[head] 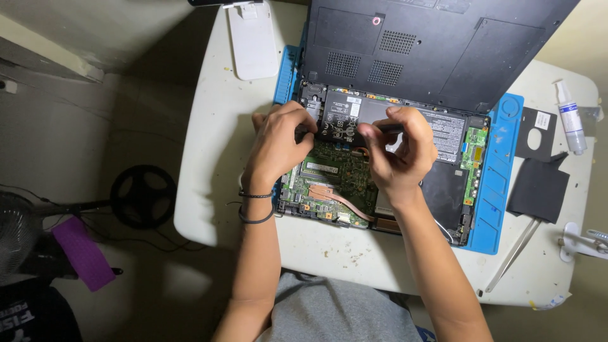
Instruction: Repairing internal laptop components including the battery and ribbon cables, followed by reassembling the case.
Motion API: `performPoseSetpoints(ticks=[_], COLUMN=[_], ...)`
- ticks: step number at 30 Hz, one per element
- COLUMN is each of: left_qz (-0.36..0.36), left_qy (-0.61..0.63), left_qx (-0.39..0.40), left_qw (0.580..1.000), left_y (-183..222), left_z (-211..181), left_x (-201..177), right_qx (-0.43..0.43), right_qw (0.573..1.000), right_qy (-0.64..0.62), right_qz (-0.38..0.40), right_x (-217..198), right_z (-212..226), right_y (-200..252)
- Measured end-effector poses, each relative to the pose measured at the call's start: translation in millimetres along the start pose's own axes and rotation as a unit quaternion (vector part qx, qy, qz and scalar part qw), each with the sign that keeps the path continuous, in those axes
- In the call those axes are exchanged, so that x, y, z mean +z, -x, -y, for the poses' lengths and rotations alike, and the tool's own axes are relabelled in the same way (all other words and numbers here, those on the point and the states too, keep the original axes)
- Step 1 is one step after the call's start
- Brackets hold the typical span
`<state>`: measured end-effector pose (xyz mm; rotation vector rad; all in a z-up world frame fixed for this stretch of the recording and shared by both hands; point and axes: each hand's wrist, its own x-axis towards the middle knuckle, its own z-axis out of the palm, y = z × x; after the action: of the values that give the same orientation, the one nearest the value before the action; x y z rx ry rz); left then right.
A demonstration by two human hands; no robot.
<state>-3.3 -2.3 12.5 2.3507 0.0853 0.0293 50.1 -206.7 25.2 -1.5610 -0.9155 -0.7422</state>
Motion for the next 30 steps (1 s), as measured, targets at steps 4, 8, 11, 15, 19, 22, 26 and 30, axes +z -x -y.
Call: performPoseSetpoints(ticks=[4,8,11,15,19,22,26,30], left_qz=[0.002,-0.009,-0.014,-0.016,-0.028,-0.032,-0.026,-0.033], left_qy=[0.001,0.001,0.006,0.008,-0.007,-0.003,-0.012,-0.006], left_qx=[0.001,0.009,0.015,0.020,0.040,0.044,0.039,0.042], left_qw=[1.000,1.000,1.000,1.000,0.999,0.998,0.999,0.999], left_y=[0,1,1,1,1,2,1,1], left_z=[2,5,8,6,3,1,1,5], left_x=[0,4,4,3,5,5,3,7], right_qx=[0.008,-0.001,-0.007,0.013,-0.015,-0.024,-0.003,-0.010], right_qw=[0.999,0.999,0.998,0.997,0.998,0.995,0.996,0.998], right_qy=[-0.008,0.020,0.066,0.024,0.056,0.093,0.029,0.048], right_qz=[0.040,0.026,0.016,0.076,0.030,0.008,0.083,0.031], right_x=[-1,-1,-3,-6,0,1,0,-1], right_z=[16,15,11,30,16,21,40,20], right_y=[-19,-14,-11,-29,-5,-11,-37,-17])
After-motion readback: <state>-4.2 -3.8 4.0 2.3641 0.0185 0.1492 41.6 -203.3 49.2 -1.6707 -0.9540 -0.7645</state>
